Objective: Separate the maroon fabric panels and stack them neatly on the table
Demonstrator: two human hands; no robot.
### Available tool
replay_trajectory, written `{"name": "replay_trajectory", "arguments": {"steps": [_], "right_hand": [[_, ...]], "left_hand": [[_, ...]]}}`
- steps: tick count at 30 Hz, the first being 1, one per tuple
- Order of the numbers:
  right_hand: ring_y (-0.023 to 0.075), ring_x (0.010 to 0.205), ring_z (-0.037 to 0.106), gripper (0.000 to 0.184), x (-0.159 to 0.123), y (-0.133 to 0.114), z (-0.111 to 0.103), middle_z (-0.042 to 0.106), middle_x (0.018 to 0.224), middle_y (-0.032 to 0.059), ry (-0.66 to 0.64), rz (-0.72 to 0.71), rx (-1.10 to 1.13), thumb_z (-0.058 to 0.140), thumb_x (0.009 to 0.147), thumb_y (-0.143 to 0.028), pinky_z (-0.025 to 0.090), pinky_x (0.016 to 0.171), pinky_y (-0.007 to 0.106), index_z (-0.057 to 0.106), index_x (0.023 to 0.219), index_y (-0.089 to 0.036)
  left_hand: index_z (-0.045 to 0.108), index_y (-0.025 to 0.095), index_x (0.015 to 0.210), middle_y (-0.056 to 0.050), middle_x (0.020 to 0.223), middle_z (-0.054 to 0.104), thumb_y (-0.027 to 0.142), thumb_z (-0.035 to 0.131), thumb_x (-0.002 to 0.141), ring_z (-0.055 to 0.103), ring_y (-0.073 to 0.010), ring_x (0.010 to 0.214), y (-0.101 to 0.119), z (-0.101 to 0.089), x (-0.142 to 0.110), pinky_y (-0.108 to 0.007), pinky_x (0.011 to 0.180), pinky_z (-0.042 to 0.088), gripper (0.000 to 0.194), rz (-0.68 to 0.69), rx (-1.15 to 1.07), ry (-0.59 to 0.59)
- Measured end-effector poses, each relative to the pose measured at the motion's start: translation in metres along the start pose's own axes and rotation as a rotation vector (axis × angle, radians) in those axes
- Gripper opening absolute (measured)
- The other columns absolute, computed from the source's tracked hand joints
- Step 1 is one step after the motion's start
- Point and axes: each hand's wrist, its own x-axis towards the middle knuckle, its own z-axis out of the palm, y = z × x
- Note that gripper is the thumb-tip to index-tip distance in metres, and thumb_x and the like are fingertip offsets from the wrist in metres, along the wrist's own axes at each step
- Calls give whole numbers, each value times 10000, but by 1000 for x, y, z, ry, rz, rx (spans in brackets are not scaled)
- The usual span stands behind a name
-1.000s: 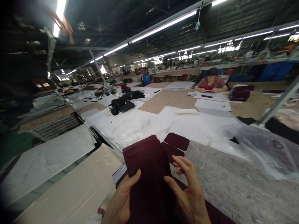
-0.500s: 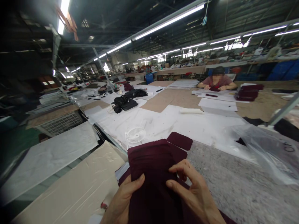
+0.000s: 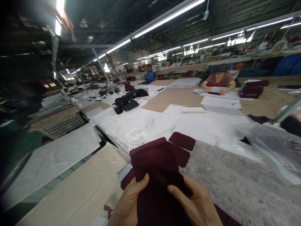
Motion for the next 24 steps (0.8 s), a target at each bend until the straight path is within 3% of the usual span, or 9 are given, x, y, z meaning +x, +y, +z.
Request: {"name": "replay_trajectory", "arguments": {"steps": [2,8,14,17,19,22,24], "right_hand": [[222,647,669,247,0,3,1,736,700,24,-46,61,65,711,678,-442,536,547,262,726,763,-211],[233,693,689,312,1,2,-2,753,739,37,-90,174,198,732,677,-420,559,616,299,734,888,-190],[239,726,683,279,0,3,-4,738,749,24,-82,133,100,695,704,-454,558,643,308,705,823,-202],[219,705,665,260,1,5,-8,708,723,21,-80,7,-111,647,747,-445,544,605,279,673,835,-202],[180,599,619,259,3,6,-11,663,663,3,-13,-126,-306,634,760,-420,514,537,262,656,912,-210],[139,568,546,262,8,5,-16,602,706,-9,124,-429,-459,652,764,-341,485,533,252,639,1009,-250],[134,637,541,251,11,2,-19,578,789,-2,124,-609,-475,670,767,-292,479,570,244,639,1016,-282]], "left_hand": [[613,125,1150,-132,1028,728,179,614,803,600,-288,1117,-1,-1,0,-442,1029,402,351,5,27,-32],[624,142,1141,-128,1002,730,128,692,717,628,-303,1064,-3,-5,-1,-468,1010,407,430,48,85,-225],[599,160,1179,-115,993,734,107,659,742,626,-286,1068,-4,-4,-3,-459,999,417,445,48,91,-167],[528,179,1269,-115,1001,732,119,611,789,625,-279,1069,-4,-3,-3,-464,993,421,490,34,65,-87],[499,182,1298,-116,995,734,127,601,800,630,-279,1060,-3,-3,-4,-467,992,422,511,32,69,-42],[508,174,1294,-116,953,745,132,622,787,647,-284,1027,0,-4,-6,-473,994,418,521,21,101,-27],[534,172,1271,-113,942,748,133,642,771,651,-285,1018,1,-5,-8,-468,1001,412,513,10,119,-35]]}}
